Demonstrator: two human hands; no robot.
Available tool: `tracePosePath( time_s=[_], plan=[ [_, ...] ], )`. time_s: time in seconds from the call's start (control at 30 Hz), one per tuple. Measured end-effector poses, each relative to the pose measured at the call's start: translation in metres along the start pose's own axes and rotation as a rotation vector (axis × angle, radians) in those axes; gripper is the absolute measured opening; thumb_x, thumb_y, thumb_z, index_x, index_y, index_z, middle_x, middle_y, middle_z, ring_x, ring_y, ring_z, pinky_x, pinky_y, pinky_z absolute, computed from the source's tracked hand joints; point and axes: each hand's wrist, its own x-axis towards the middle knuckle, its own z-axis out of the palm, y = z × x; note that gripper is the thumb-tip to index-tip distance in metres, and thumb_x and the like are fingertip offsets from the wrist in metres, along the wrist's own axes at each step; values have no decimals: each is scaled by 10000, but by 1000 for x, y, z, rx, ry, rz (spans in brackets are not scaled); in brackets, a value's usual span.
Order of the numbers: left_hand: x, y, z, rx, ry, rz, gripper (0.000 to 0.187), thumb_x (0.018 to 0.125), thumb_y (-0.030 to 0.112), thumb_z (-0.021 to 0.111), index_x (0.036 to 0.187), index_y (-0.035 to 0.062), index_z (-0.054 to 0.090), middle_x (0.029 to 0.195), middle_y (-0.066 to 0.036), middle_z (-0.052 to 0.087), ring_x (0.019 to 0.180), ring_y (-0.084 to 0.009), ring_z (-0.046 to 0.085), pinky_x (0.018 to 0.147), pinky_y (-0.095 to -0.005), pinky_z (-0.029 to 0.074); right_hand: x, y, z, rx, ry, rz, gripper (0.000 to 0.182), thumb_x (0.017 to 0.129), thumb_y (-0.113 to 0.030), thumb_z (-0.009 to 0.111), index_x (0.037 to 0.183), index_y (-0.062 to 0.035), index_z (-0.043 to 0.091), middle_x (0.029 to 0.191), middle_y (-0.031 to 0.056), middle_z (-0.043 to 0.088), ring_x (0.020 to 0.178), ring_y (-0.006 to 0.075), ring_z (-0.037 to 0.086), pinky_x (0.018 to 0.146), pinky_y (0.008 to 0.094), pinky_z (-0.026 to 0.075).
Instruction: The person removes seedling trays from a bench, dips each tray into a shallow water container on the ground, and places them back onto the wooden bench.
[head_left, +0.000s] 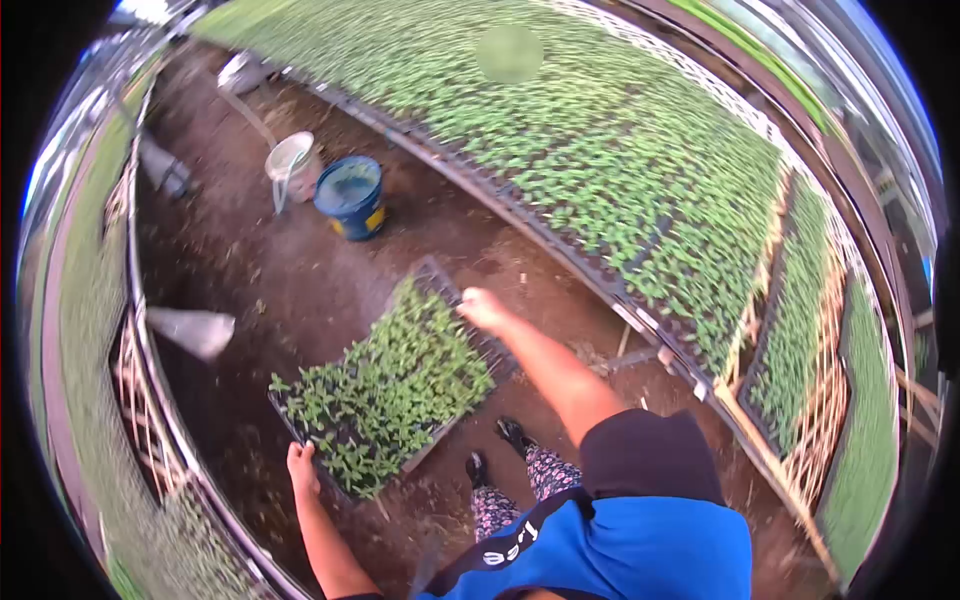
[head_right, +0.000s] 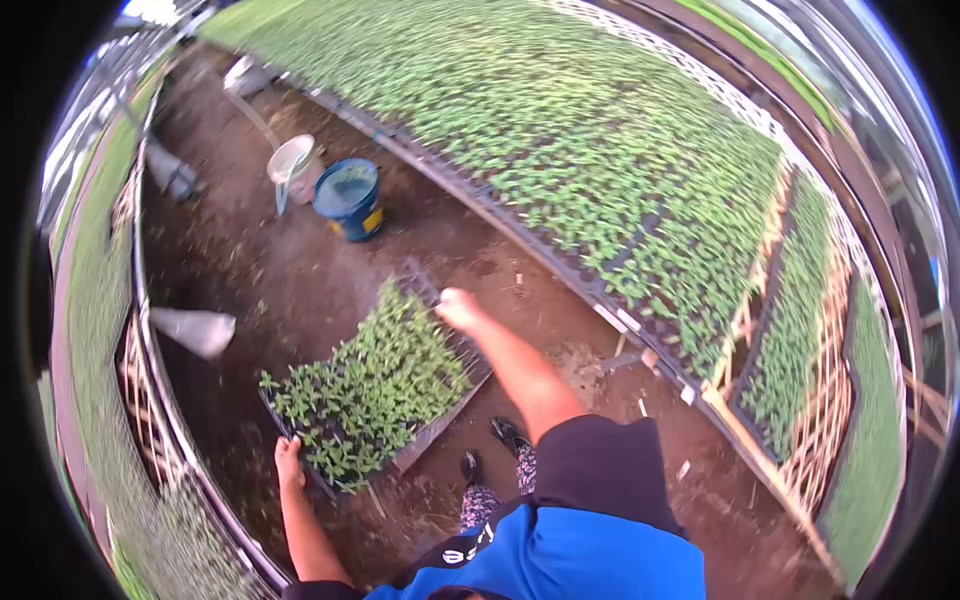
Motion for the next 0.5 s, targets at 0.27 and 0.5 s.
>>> tracePosePath(
  time_s=[0.27, 0.5],
  plan=[
    [40, -39, 52, 604, -170, 511, 286, 716, 39, 548, 594, 76, 292, 569, 25, 257, 535, -101, 228, 467, -274, 235, -188, 42, -25, -69, 414, 118, 144, 651, -126, 495, 731, -7, 494, 839, 163, 513, 817, 327, 499, 707, 391, 409],
    [-56, -74, 207, 825, -609, 797, 268, 660, 99, 620, 609, 0, 376, 690, -121, 411, 681, -280, 384, 638, -383, 325, -451, 87, -87, 3, 858, 382, 154, 656, -115, 503, 755, 2, 510, 892, 166, 512, 884, 291, 488, 766, 349, 400]
  ],
)
